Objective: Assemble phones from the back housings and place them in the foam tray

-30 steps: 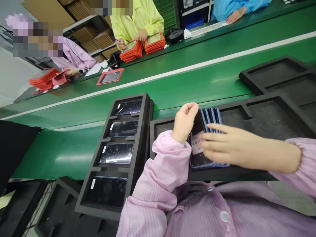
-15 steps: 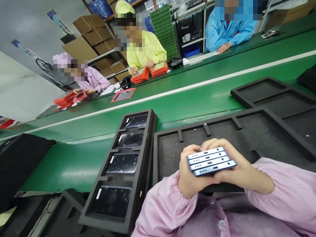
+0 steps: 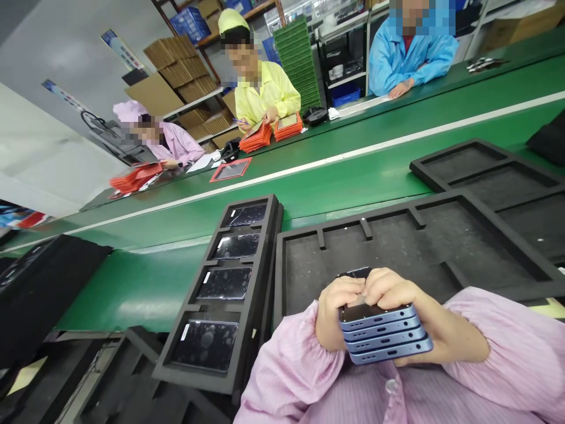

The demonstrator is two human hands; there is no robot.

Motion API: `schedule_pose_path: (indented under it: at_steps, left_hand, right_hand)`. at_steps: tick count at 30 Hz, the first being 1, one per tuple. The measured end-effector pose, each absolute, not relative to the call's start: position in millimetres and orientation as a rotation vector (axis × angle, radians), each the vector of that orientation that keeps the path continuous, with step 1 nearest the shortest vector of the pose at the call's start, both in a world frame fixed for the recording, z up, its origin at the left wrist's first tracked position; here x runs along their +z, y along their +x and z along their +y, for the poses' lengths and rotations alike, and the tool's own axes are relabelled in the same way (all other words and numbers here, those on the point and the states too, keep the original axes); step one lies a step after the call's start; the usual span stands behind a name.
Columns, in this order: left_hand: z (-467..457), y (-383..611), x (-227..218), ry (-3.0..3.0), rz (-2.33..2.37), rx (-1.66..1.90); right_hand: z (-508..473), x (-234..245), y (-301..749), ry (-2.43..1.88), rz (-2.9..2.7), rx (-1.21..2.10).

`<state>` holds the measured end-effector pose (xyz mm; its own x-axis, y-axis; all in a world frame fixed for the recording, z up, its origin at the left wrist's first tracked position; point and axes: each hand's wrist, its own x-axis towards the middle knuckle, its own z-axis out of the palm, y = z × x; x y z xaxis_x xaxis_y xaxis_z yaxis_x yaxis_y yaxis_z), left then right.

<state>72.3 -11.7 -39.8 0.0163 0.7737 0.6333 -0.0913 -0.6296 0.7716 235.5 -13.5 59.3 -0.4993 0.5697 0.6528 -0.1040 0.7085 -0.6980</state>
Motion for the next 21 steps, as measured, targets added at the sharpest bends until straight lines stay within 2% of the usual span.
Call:
schedule_pose_path:
  at_steps: [6,21]
  left_hand:
    - [-5,71,-34,1.926,0.537,1.749]
    - [-6,74,-20,1.923,0.533,1.838]
  right_hand:
    - [-17,60,238,-0.351,-1.964,0.867]
    - [-19,60,239,-0.358,-1.983,0.845]
